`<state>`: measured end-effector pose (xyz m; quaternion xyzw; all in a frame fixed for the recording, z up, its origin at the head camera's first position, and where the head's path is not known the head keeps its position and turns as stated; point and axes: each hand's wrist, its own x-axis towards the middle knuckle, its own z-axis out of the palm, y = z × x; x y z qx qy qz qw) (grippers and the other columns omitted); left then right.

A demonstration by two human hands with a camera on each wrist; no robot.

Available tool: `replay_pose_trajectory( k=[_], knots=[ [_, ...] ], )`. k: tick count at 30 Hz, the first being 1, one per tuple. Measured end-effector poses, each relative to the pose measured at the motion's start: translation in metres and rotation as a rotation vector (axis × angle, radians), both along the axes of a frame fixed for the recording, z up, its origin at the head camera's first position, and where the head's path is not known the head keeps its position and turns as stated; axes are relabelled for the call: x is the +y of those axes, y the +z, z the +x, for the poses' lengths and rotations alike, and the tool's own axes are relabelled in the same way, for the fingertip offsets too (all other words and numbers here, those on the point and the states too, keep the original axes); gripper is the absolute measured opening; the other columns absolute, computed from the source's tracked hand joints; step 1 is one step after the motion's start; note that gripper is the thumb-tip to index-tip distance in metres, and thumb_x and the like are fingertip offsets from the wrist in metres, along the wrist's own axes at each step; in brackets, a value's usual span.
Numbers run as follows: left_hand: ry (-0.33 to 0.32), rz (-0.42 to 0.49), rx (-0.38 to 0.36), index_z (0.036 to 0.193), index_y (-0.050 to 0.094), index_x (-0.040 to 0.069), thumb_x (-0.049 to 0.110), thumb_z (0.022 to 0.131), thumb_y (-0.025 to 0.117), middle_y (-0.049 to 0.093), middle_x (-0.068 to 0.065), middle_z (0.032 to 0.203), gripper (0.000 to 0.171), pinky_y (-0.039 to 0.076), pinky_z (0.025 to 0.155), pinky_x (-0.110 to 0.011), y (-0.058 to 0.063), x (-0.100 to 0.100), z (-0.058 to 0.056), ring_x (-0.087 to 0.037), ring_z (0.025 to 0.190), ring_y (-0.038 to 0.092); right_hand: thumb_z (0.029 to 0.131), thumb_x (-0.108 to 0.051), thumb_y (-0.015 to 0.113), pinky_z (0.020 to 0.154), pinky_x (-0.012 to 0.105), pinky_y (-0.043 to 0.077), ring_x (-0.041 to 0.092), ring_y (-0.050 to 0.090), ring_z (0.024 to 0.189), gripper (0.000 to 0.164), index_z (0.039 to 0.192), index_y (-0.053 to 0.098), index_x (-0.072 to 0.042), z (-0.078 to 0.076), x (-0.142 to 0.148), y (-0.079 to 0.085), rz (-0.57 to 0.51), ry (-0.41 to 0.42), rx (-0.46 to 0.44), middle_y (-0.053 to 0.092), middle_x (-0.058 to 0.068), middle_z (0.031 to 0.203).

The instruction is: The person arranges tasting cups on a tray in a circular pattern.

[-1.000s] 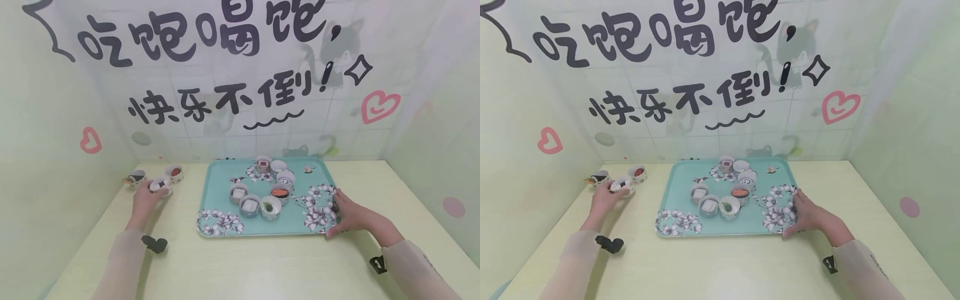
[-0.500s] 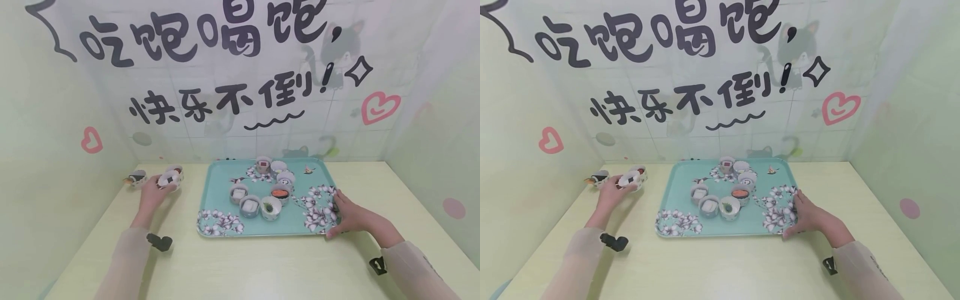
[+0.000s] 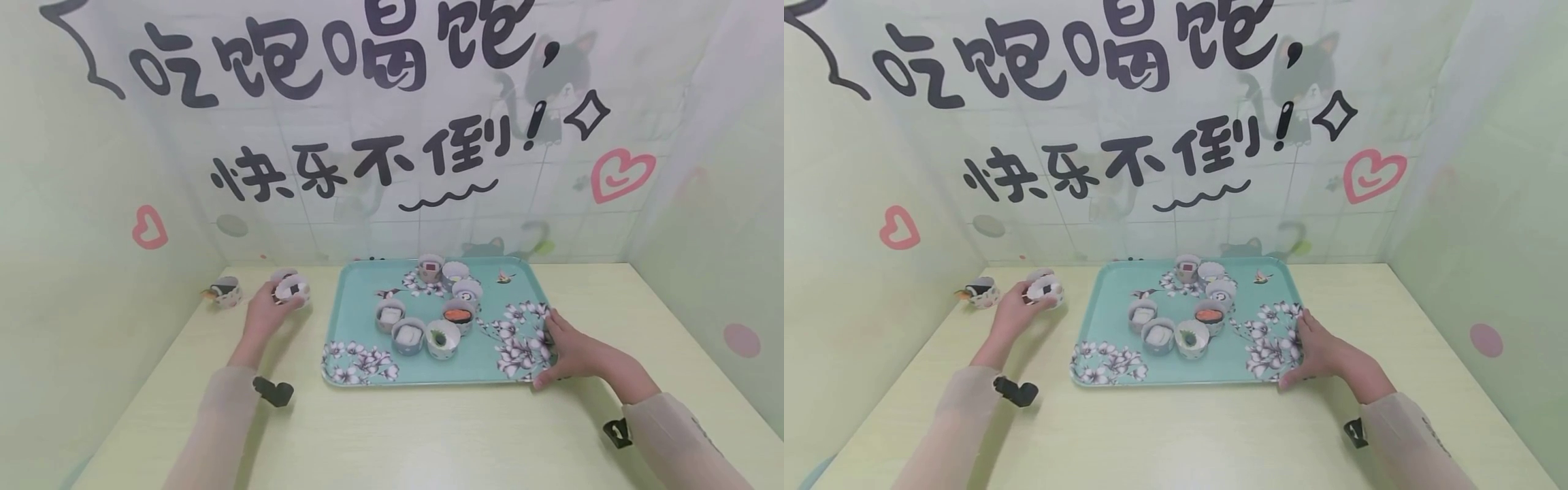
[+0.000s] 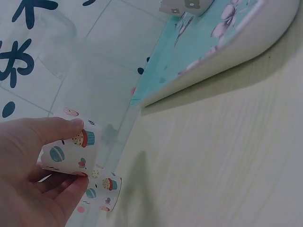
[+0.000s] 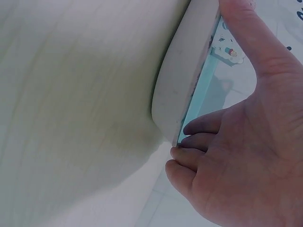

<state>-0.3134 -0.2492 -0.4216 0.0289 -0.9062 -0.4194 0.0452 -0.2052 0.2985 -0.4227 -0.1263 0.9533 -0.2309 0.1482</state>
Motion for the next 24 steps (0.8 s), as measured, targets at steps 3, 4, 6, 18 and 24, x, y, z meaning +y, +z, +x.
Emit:
replay_pose_trajectory(
  k=[3, 4, 6, 18, 24],
  knots=[
    [-0.018, 0.012, 0.009, 0.148, 0.04, 0.002, 0.027, 0.093, 0.068, 0.049, -0.029, 0.144, 0.067, 0.046, 0.106, -0.053, 0.0, 0.006, -0.002, -0.044, 0.131, 0.05, 0.063, -0.046, 0.092, 0.115, 0.071, 0.017, 0.064, 0.004, 0.142, 0.139, 0.145, 0.006, 0.027, 0.0, 0.0, 0.0, -0.004, -0.003, -0.004, -0.004, 0.048, 0.153],
    [-0.026, 0.018, 0.009, 0.149, 0.039, 0.003, 0.026, 0.093, 0.068, 0.049, -0.028, 0.145, 0.067, 0.046, 0.107, -0.053, 0.0, 0.008, -0.003, -0.044, 0.132, 0.049, 0.063, -0.046, 0.092, 0.115, 0.071, 0.017, 0.064, 0.004, 0.142, 0.139, 0.145, 0.006, 0.027, 0.0, 0.0, 0.0, -0.004, -0.005, -0.005, -0.004, 0.048, 0.153],
    [-0.037, 0.028, 0.003, 0.149, 0.038, 0.001, 0.026, 0.093, 0.068, 0.047, -0.029, 0.146, 0.068, 0.046, 0.108, -0.053, 0.0, 0.012, -0.005, -0.045, 0.133, 0.048, 0.062, -0.046, 0.092, 0.115, 0.071, 0.017, 0.064, 0.005, 0.142, 0.139, 0.145, 0.006, 0.027, 0.001, 0.0, 0.0, -0.002, -0.005, -0.004, -0.004, 0.048, 0.153],
    [-0.103, 0.021, 0.015, 0.144, 0.039, -0.008, 0.022, 0.094, 0.067, 0.05, -0.031, 0.142, 0.065, 0.049, 0.106, -0.05, -0.002, 0.041, -0.014, -0.045, 0.131, 0.051, 0.063, -0.046, 0.091, 0.115, 0.07, 0.017, 0.063, 0.005, 0.142, 0.14, 0.146, 0.004, 0.026, -0.001, 0.001, -0.002, -0.003, -0.004, 0.001, -0.004, 0.048, 0.153],
    [-0.117, 0.024, 0.026, 0.142, 0.043, -0.005, 0.023, 0.093, 0.068, 0.053, -0.028, 0.139, 0.062, 0.051, 0.103, -0.05, -0.001, 0.06, -0.018, -0.042, 0.127, 0.055, 0.063, -0.045, 0.092, 0.115, 0.07, 0.018, 0.064, 0.006, 0.142, 0.14, 0.145, 0.004, 0.026, -0.001, 0.0, -0.001, 0.0, 0.0, 0.013, -0.004, 0.049, 0.152]
  ],
)
